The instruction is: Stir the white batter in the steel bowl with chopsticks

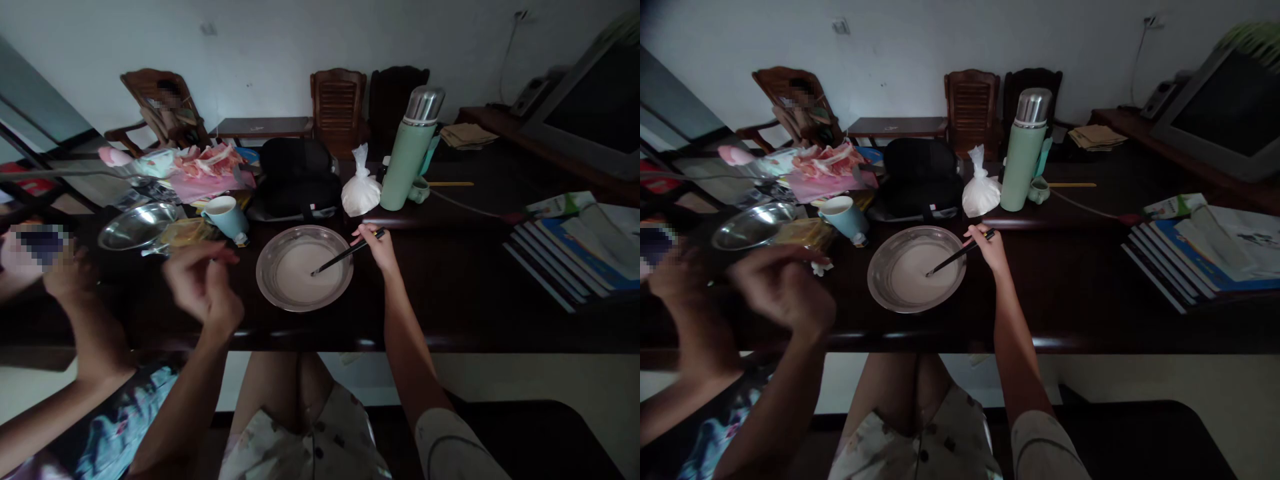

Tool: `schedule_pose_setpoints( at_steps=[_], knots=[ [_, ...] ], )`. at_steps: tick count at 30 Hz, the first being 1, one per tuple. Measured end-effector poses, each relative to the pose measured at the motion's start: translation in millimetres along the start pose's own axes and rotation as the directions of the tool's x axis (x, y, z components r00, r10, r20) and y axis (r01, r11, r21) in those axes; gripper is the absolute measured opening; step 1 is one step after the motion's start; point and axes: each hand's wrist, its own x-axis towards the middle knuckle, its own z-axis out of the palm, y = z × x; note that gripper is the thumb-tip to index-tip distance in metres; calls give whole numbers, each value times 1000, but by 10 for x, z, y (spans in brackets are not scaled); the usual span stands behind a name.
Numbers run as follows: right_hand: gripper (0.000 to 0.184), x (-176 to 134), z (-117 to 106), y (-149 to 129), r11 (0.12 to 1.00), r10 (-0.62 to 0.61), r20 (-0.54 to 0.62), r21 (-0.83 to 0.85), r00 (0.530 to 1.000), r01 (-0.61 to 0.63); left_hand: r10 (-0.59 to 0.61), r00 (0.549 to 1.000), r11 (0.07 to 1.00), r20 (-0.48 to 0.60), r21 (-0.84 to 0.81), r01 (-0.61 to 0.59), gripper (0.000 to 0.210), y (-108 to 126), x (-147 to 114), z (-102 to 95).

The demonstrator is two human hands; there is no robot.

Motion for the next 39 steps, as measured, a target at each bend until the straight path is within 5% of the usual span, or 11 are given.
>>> schedule_pose_setpoints(
  at_steps=[2, 4, 6, 7, 10, 17, 23, 25, 30, 36, 39],
  knots=[
    [45, -22, 67, -10, 1000, -13, 100, -1, 995, 13, -5, 999, 897, 54, -441, 29, 22, 38, -71, 313],
    [43, -30, 118, -14, 999, -31, 163, -1, 986, 32, -88, 972, 631, 219, -743, 224, 11, -30, 5, 641],
    [43, -18, 105, -7, 999, -40, 128, -1, 991, 40, -191, 869, 491, 457, -722, 487, 12, -136, 133, 942],
    [44, -8, 75, -1, 999, -38, 81, -3, 996, 38, -197, 779, 455, 596, -648, 611, 17, -183, 187, 1070],
    [45, 10, -30, 12, 1000, -19, -37, -21, 999, 18, -119, 667, 428, 736, -568, 703, 30, -261, 241, 1325],
    [42, -51, 110, -13, 1000, -14, 212, -5, 977, 15, 73, 638, 377, 766, -614, 694, 46, -350, 78, 1358],
    [43, -9, -62, -11, 999, -21, -71, -28, 997, 19, 75, 622, 335, 779, -607, 720, 51, -331, 64, 1322],
    [45, -20, -69, -18, 999, -20, -60, -26, 998, 19, 49, 621, 331, 782, -599, 729, 51, -311, 61, 1315],
    [45, -54, 98, -18, 1000, -25, 192, -5, 981, 26, 48, 606, 327, 794, -586, 741, 45, -296, 56, 1292],
    [43, 2, -42, 22, 998, -49, -84, -40, 995, 45, 45, 628, 300, 777, -611, 733, 42, -278, 60, 1281],
    [45, -23, -22, -1, 998, -45, -21, -35, 999, 44, 28, 628, 294, 777, -607, 738, 42, -263, 60, 1276]
  ],
)
